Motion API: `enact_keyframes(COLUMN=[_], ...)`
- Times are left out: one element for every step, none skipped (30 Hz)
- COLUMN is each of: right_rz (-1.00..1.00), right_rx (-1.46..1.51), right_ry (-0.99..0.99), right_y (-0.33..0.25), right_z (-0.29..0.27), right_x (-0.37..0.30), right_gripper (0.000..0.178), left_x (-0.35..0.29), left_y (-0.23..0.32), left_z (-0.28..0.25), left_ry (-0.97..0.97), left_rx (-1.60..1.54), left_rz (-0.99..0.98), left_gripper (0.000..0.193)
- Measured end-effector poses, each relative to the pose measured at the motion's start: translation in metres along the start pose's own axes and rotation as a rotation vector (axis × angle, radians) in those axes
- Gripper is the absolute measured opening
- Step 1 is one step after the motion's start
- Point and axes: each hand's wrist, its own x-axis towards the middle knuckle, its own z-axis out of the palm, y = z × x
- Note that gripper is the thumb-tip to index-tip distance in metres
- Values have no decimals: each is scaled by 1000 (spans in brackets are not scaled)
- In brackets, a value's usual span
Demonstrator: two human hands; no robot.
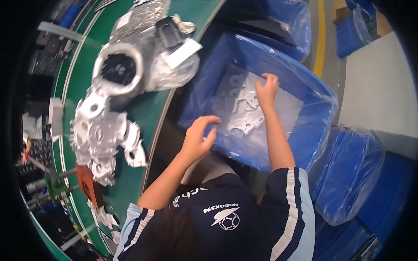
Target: Assemble small plastic components using a press machine and then sort items into a storage bin.
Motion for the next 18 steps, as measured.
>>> enact_keyframes(right_rz=[-11,117,56,108,25,5,-35,-72,-45,-88,-138,-124,-133,-123,-143,-103,-47,-62], right_rx=[25,3,28,-10,-31,-105,-105,-128,-123,-208,-287,-288,-381,-490,-477,-519,-593,-567], right_ry=[-90,-273,-342,-508,-482,-536,-497,-490,-508,-580,-671,-677,-734,-855,-810,-803,-859,-825], right_y=[19,33,44,50,52,52,53,54,55,57,60,64,68,72,75,80,83,86], right_z=[19,39,60,79,98,117,135,152,169,184,196,205,212,216,217,215,211,205], right_x=[-10,-20,-27,-34,-41,-44,-43,-39,-33,-28,-25,-23,-22,-21,-20,-18,-16,-13], right_gripper=[30,30,33,36,39,42,46,49,49,53,57,57,53,50,50,42,34,34], left_x=[11,21,31,40,46,52,57,63,68,73,77,80,82,85,89,92,94,94], left_y=[-20,-40,-61,-82,-102,-120,-137,-152,-167,-179,-189,-197,-204,-210,-217,-224,-231,-237], left_z=[15,30,44,56,66,77,88,98,107,114,122,129,136,144,151,158,165,171], left_ry=[-22,-72,-145,-143,-179,-233,-237,-243,-275,-262,-290,-320,-336,-333,-337,-339,-330,-320], left_rx=[-3,-15,-20,-22,41,107,103,118,141,135,253,368,364,352,352,330,322,313], left_rz=[-3,-206,-438,-420,-466,-529,-527,-591,-690,-672,-648,-621,-638,-591,-555,-554,-495,-437], left_gripper=[26,26,27,27,30,34,34,36,38,38,40,42,42,44,47,47,50,52])
